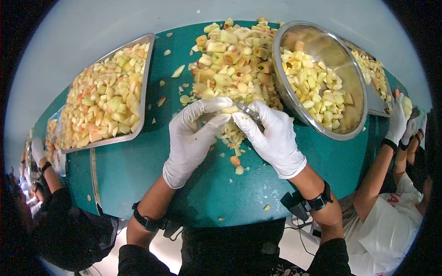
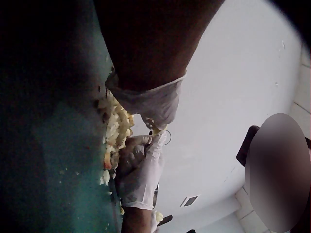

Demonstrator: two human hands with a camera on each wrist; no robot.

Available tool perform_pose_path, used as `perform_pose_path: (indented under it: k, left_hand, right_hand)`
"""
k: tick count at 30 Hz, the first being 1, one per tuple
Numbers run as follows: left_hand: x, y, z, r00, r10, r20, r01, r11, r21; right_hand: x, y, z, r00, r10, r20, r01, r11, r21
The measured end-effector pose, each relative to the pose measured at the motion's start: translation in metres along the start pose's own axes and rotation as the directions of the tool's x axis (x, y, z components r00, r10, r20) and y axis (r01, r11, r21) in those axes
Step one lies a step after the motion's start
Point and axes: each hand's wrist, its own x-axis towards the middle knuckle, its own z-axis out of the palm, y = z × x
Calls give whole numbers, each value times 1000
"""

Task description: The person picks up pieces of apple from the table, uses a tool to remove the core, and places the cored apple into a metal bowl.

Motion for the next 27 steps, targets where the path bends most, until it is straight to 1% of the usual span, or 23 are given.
perform_pose_path:
  k: [3, 6, 9, 12, 15, 16, 17, 18, 21, 24, 26, 27]
  left_hand:
    - [0, -7, 1, 1000, 9, -18, -10, 997, -70]
    - [1, -7, -2, 998, 60, 20, -61, 997, 46]
    - [2, -7, -4, 996, 78, 30, -80, 993, 90]
    - [2, -4, -1, 999, 54, -5, -54, 998, 14]
    - [2, 7, -1, 992, 117, -42, -112, 988, 105]
    - [3, 6, -3, 970, 242, -1, -238, 957, 168]
    - [5, 6, -7, 932, 359, 47, -360, 906, 224]
    - [6, 7, -10, 878, 467, 103, -477, 836, 272]
    - [0, 19, -11, 866, 474, 161, -501, 817, 285]
    - [3, 18, -10, 850, 501, 161, -526, 814, 244]
    - [6, 13, -14, 870, 474, 137, -491, 811, 318]
    - [8, 11, -15, 880, 460, 122, -471, 808, 353]
  right_hand:
    - [-1, 1, 0, 998, 33, 51, -34, 999, 29]
    - [-3, -2, 0, 998, 51, 48, -55, 995, 85]
    - [-3, -3, 1, 1000, 6, 5, -6, 998, 70]
    - [-4, -3, -2, 999, 30, 43, -33, 996, 77]
    - [-5, 0, 5, 993, 67, -93, -35, 952, 304]
    - [-4, 0, 3, 993, 70, -98, -34, 942, 334]
    - [-3, -1, 1, 992, 75, -102, -32, 930, 365]
    - [-2, -2, -1, 991, 80, -108, -31, 918, 396]
    - [-4, -2, -2, 988, 117, -103, -64, 909, 413]
    - [-2, -2, 1, 988, 143, -62, -107, 908, 405]
    - [-2, 1, 7, 986, 158, -53, -123, 906, 406]
    - [-1, -4, 5, 975, 224, -4, -206, 904, 375]
